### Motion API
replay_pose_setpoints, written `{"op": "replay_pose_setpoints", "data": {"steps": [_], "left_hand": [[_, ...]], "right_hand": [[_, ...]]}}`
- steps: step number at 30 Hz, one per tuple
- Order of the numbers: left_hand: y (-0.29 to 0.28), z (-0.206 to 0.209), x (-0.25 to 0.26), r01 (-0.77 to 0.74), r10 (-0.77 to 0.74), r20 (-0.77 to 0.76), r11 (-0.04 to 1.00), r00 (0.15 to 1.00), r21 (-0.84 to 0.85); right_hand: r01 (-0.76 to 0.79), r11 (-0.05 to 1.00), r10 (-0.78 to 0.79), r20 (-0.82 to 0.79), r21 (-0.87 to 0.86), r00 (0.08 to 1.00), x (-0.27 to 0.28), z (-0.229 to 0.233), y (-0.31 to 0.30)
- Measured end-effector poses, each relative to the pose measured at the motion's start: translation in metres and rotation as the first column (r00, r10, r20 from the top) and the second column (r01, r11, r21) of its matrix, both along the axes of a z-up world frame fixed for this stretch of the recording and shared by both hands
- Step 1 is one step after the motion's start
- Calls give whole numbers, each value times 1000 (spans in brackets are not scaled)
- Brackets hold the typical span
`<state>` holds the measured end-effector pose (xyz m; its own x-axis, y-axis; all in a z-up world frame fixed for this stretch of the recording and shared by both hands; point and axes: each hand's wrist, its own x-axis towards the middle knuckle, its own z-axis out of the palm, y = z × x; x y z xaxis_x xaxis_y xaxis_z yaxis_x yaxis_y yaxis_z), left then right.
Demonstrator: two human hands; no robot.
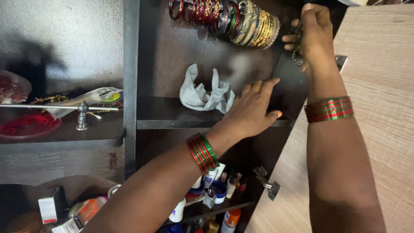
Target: The person wipes a stack of bangles with a cloth, then picks up a gold chain, untangles it, and places it back on the shelf. The person then wipes several small bottles with the cloth and returns them to the shelf.
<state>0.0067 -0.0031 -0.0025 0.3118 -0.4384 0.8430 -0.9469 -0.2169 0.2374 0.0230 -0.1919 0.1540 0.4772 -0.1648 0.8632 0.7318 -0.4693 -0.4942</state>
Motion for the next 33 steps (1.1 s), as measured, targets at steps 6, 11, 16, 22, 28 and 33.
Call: {"op": "replay_pose_setpoints", "data": {"steps": [6,11,16,22,28,33], "left_hand": [[-12,-3,36,164,-146,97,961,985,-224],[-16,-4,47,202,-207,9,942,978,-269],[-14,-2,48,226,-239,-9,930,971,-289],[-12,0,46,217,-243,-51,929,969,-301],[-12,1,47,208,-240,-70,929,968,-306],[-7,1,45,216,-248,-61,921,967,-324]], "right_hand": [[-85,996,84,11,19,996,33,2,-6],[-99,995,98,23,22,995,39,6,-6],[-167,986,167,38,7,985,33,7,-2],[-169,986,167,-92,-15,982,25,12,11],[-97,994,90,-127,-48,988,30,17,9],[11,989,-23,-81,-149,996,35,26,4]]}}
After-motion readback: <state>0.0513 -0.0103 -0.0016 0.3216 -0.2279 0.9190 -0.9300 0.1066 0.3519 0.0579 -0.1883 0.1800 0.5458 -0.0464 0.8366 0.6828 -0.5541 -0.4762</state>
